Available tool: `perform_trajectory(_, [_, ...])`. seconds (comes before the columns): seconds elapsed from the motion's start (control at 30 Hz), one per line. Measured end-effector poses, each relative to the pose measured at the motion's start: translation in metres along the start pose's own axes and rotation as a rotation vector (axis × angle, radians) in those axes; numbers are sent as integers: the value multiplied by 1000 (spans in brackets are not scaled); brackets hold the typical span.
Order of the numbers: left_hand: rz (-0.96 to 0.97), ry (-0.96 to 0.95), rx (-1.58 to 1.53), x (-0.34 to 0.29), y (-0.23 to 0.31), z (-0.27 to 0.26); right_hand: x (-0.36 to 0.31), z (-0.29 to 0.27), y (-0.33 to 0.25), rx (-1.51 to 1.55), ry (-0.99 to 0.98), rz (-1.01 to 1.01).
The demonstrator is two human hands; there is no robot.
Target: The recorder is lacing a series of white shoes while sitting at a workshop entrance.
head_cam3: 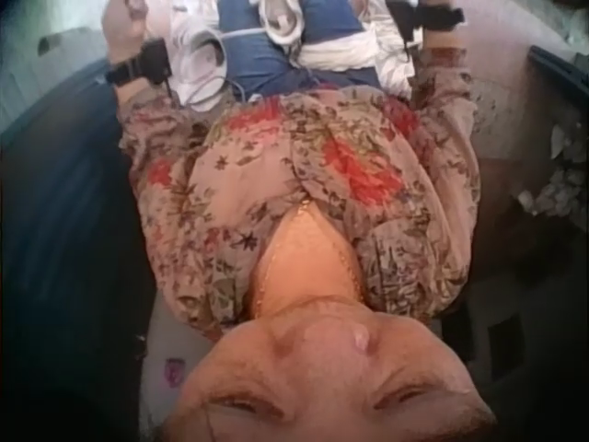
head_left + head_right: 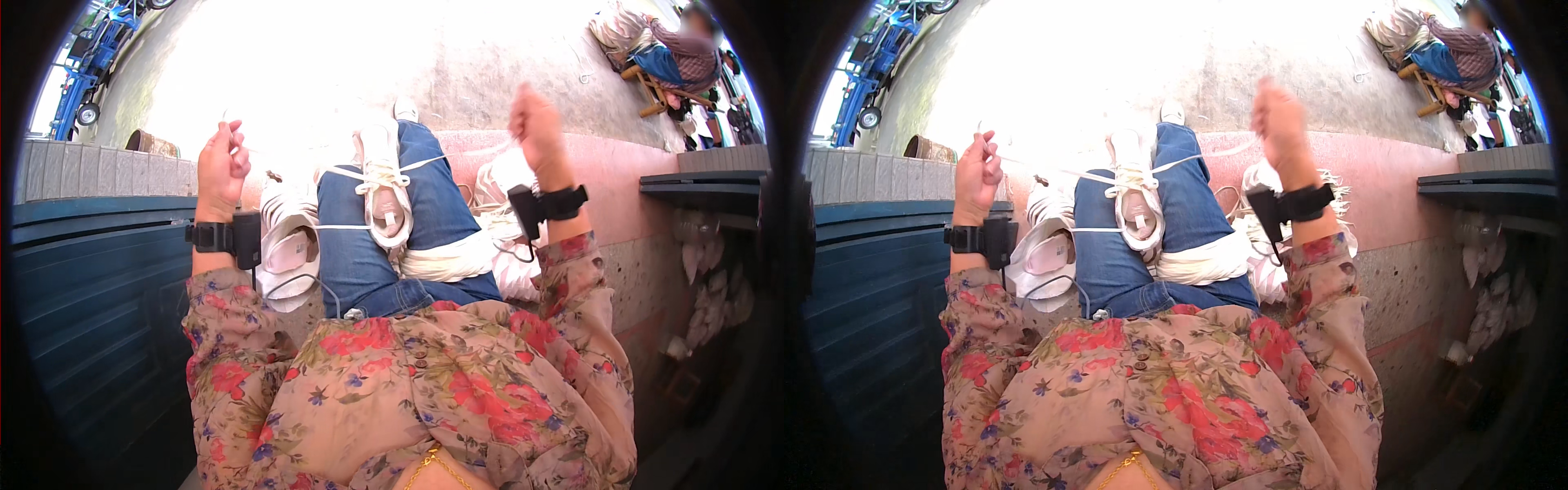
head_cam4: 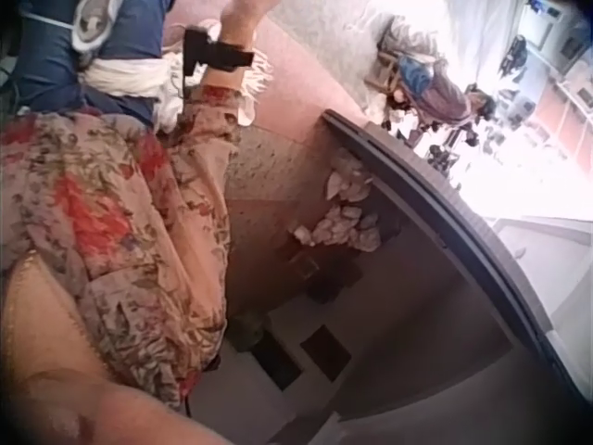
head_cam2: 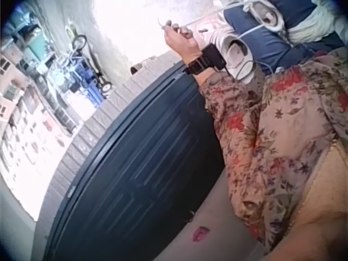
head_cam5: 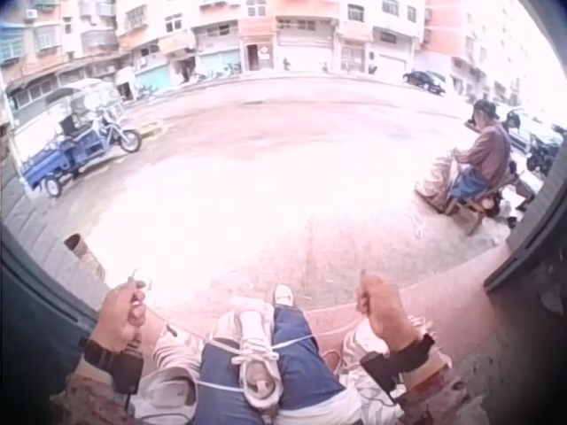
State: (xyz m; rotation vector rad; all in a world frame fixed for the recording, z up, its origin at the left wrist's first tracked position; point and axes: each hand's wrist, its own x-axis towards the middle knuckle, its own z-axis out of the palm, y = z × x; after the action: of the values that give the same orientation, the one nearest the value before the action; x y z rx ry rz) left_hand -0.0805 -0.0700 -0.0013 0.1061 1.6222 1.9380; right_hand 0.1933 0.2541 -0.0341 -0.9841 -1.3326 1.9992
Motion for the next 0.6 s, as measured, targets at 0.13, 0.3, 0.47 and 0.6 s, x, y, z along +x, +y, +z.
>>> perform_trajectory(0.13, [-138, -1, 532, -18, -48, 14, -43, 19, 84, -594, -415, -53])
perform_trajectory(0.3, [-350, -307, 780, -60, -104, 48, -73, 48, 122, -1023, -501, -190])
perform_trajectory(0.47, [-289, -290, 778, -72, -124, 62, -70, 57, 136, -1264, -401, -330])
perform_trajectory(0.6, [-211, -305, 834, -71, -127, 57, -67, 63, 135, -1319, -459, -339])
